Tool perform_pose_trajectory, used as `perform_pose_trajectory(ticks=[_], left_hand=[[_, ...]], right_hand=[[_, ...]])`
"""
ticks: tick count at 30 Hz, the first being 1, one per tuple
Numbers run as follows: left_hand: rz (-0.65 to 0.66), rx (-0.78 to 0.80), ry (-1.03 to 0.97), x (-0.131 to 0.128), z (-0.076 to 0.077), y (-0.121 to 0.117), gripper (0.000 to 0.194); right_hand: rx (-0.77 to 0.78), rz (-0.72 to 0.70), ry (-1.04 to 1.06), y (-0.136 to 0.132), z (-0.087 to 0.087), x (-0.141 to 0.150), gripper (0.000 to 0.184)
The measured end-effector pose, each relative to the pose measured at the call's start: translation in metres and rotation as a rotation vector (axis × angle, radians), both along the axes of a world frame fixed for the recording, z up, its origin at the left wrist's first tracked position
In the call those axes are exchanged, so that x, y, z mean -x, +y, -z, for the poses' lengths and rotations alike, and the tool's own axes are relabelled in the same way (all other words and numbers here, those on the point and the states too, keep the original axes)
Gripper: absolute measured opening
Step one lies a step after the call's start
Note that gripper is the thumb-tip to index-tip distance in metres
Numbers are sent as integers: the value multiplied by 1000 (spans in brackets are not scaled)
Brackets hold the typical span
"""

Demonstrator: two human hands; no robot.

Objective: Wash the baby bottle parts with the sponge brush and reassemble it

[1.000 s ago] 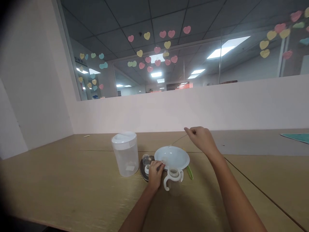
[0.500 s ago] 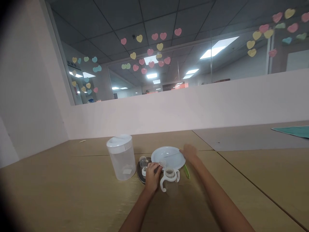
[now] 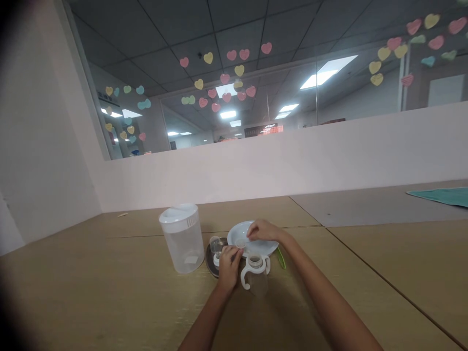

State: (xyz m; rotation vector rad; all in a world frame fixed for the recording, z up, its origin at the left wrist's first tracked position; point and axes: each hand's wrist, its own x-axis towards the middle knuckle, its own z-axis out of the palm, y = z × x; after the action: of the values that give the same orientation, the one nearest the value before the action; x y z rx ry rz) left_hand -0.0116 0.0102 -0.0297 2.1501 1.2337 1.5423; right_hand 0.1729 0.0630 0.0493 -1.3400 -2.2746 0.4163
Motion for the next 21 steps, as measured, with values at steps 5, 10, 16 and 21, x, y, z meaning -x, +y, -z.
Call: perform_pose_trajectory(ticks=[5,10,16,21], left_hand=[[-13,1,-35,2,1,3,29],[-53,-4,-32,5,-2,2,29],[-259,4,-47,19,-5,6,25],[-385,95,-76,31,-2,14,26]], right_hand=[[192,-393,267,-10,3,29,29],[200,-383,351,-14,1,32,28],[105,-151,89,-10,1,22,21],[40,51,-73,-4,7,16,17]])
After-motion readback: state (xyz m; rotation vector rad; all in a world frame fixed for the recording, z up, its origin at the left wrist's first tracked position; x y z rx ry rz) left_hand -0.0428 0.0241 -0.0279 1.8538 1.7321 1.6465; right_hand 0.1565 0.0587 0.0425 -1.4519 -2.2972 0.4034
